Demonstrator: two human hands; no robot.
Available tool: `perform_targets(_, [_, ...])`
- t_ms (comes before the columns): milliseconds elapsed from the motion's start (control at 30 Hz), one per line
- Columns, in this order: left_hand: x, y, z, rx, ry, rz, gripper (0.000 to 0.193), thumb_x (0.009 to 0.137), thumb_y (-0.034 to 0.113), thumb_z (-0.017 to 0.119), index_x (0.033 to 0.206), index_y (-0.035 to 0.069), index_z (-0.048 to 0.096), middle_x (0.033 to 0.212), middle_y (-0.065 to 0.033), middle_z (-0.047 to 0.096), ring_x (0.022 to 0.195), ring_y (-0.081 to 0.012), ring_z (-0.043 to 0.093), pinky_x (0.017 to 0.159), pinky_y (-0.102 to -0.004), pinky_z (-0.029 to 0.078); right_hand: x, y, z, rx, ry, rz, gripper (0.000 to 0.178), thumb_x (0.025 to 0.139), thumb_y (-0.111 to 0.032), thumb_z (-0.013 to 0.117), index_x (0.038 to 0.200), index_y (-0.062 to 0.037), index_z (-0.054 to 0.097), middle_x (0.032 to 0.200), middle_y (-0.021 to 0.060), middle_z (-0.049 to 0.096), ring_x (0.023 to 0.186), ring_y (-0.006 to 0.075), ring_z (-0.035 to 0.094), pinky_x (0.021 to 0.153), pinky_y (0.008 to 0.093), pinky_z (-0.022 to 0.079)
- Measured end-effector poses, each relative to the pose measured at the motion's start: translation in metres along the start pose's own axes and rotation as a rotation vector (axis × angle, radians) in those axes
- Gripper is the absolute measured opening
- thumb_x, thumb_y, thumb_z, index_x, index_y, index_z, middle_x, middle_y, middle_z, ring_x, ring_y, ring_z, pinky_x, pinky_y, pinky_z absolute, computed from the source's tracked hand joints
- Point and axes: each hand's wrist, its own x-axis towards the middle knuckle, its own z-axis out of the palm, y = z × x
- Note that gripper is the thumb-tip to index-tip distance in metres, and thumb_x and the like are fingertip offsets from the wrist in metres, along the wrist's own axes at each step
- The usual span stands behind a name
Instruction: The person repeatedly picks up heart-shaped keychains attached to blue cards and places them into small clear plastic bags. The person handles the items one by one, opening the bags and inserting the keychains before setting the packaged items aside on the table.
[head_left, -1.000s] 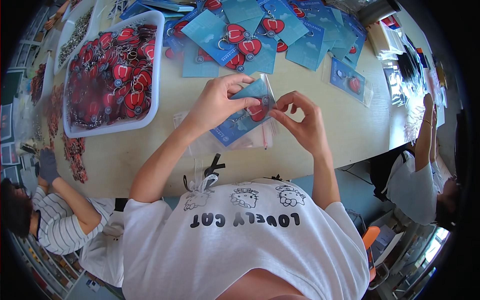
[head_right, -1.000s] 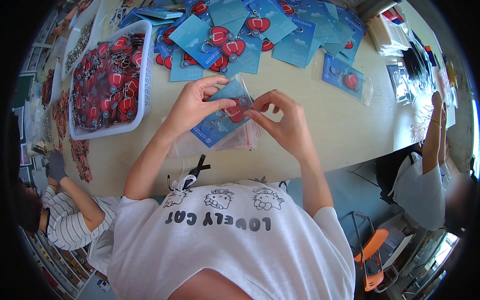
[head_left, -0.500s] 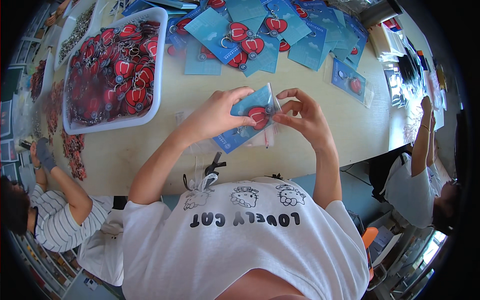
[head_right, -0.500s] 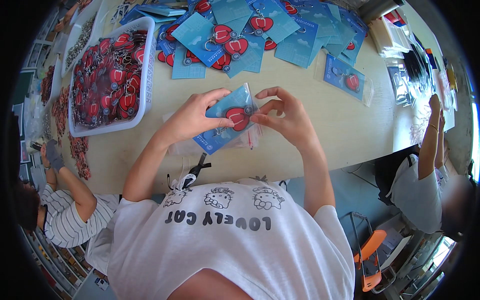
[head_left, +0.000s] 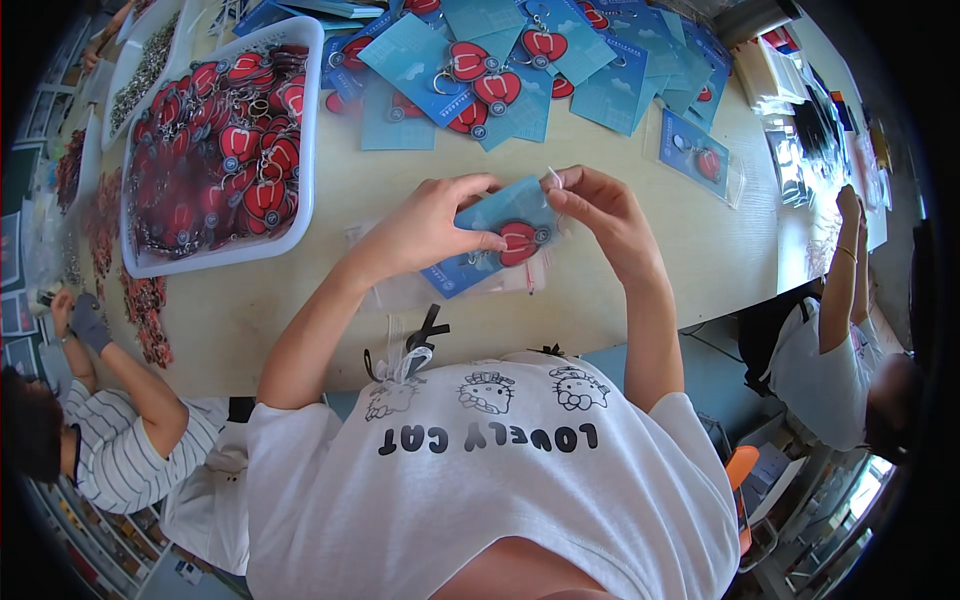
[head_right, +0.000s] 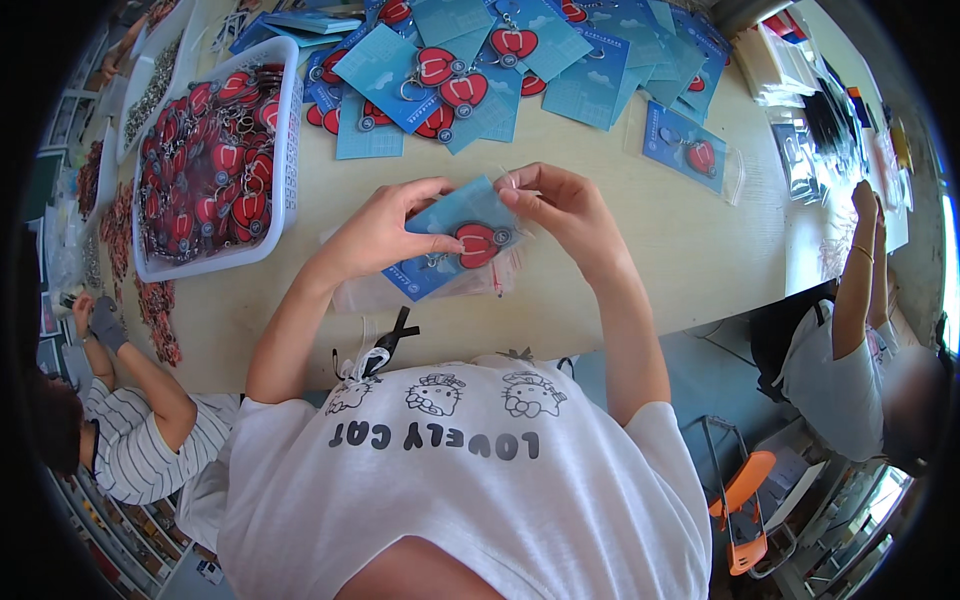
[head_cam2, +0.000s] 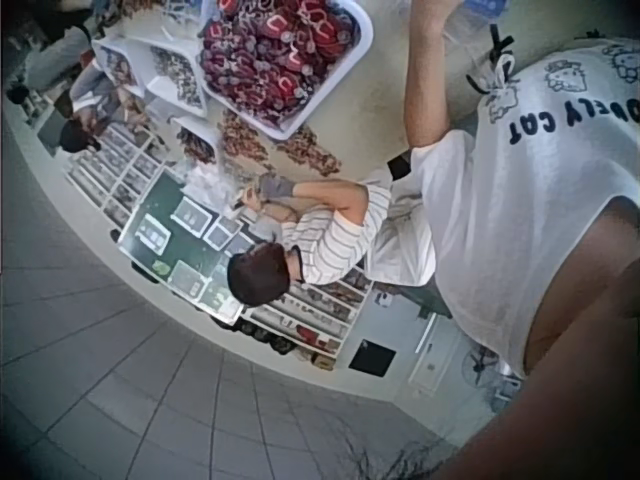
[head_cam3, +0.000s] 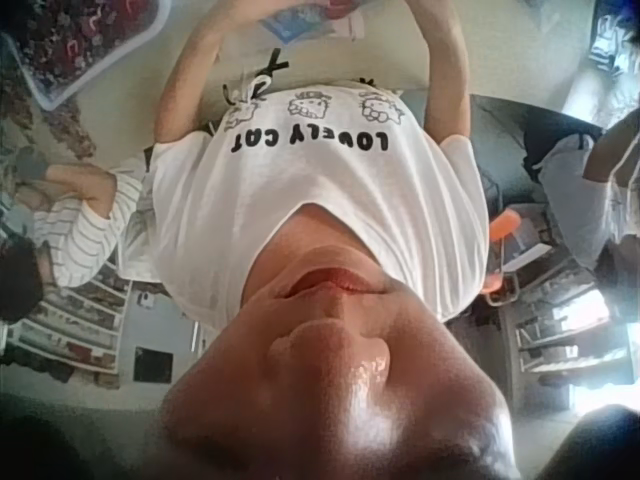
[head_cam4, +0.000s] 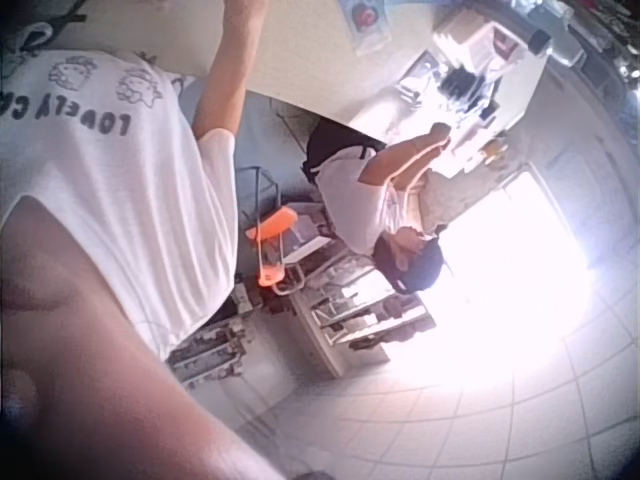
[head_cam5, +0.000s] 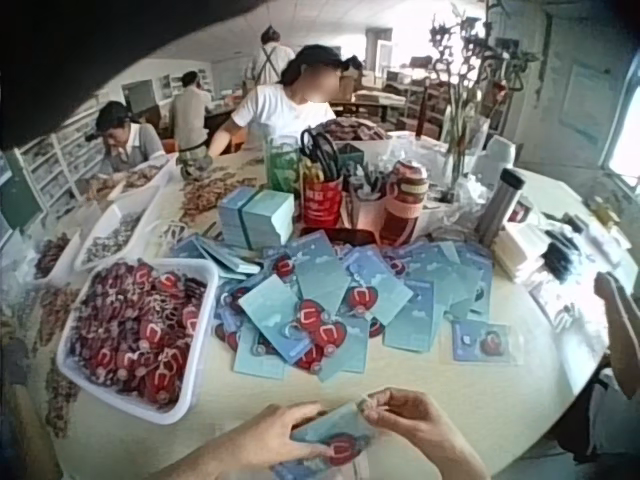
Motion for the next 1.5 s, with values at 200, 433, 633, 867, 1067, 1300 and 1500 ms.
perform_targets(200, [0.000, -0.003, -0.006, -0.139, -0.122, -0.040, 0.044, 0.074, 0.016, 0.079, 0.107, -0.004, 0.059, 0.092, -0.0095, 0.068, 0.082, -0.0126, 0.062, 0.078, -0.0277, 0.048, 0.007, 0.003, -0.015, 0.142, -0.128, 0.040, 0.026, 0.088, -0.018, 0.067, 0.108, -0.0035, 0.058, 0.090, 0.0039, 0.068, 0.083, 0.0096, 0.058, 0.080, 0.0248, 0.044])
perform_targets(433, [0.000, -0.003, -0.017, -0.403, -0.285, -0.024, 0.039, 0.075, 0.009, 0.079, 0.108, -0.002, 0.062, 0.095, -0.0018, 0.067, 0.084, -0.0059, 0.059, 0.079, -0.0232, 0.048, 0.001, -0.013, -0.021, 0.046, -0.373, 0.059, 0.037, 0.087, -0.010, 0.066, 0.121, -0.0015, 0.052, 0.081, 0.0029, 0.064, 0.085, 0.0117, 0.062, 0.077, 0.0250, 0.047])
perform_targets(633, [0.003, -0.002, -0.022, -0.380, -0.278, -0.040, 0.041, 0.074, 0.008, 0.079, 0.110, -0.001, 0.061, 0.098, -0.0017, 0.067, 0.087, -0.0061, 0.059, 0.080, -0.0226, 0.047, -0.005, -0.036, -0.018, -0.276, -0.065, -0.103, 0.037, 0.089, -0.011, 0.064, 0.120, 0.0013, 0.050, 0.085, 0.0041, 0.064, 0.086, 0.0115, 0.063, 0.077, 0.0259, 0.048])
perform_targets(867, [0.006, 0.000, -0.015, -0.355, -0.154, 0.028, 0.030, 0.076, 0.009, 0.078, 0.100, 0.000, 0.062, 0.090, 0.0002, 0.066, 0.080, -0.0048, 0.056, 0.073, -0.0226, 0.046, -0.006, -0.010, -0.008, -0.262, 0.007, -0.098, 0.034, 0.082, -0.022, 0.074, 0.108, -0.0030, 0.063, 0.087, 0.0031, 0.069, 0.077, 0.0082, 0.060, 0.069, 0.0254, 0.045])
perform_targets(1067, [0.011, -0.006, -0.011, -0.286, -0.159, 0.060, 0.029, 0.075, 0.010, 0.078, 0.097, 0.000, 0.061, 0.090, -0.0027, 0.066, 0.080, -0.0051, 0.054, 0.071, -0.0241, 0.045, -0.007, -0.002, -0.003, -0.382, 0.047, -0.029, 0.019, 0.079, -0.021, 0.075, 0.078, -0.0022, 0.069, 0.075, 0.0016, 0.070, 0.071, 0.0071, 0.058, 0.065, 0.0229, 0.042])
perform_targets(1300, [0.019, 0.020, -0.004, 0.134, -0.101, 0.051, 0.042, 0.079, 0.015, 0.076, 0.114, 0.000, 0.058, 0.101, -0.0090, 0.066, 0.090, -0.0130, 0.060, 0.082, -0.0290, 0.047, -0.024, 0.002, -0.008, -0.144, 0.085, -0.065, 0.022, 0.084, -0.012, 0.070, 0.099, 0.0019, 0.064, 0.096, 0.0078, 0.068, 0.083, 0.0130, 0.063, 0.075, 0.0263, 0.049])
perform_targets(1500, [0.053, 0.007, -0.033, 0.459, 0.616, 0.440, 0.041, 0.080, 0.026, 0.073, 0.109, 0.002, 0.056, 0.105, -0.0146, 0.062, 0.095, -0.0324, 0.060, 0.083, -0.0395, 0.047, -0.066, 0.009, -0.159, -0.206, 0.636, -0.187, 0.030, 0.088, -0.012, 0.067, 0.116, -0.0034, 0.063, 0.092, 0.0008, 0.066, 0.082, 0.0066, 0.059, 0.070, 0.0195, 0.044])
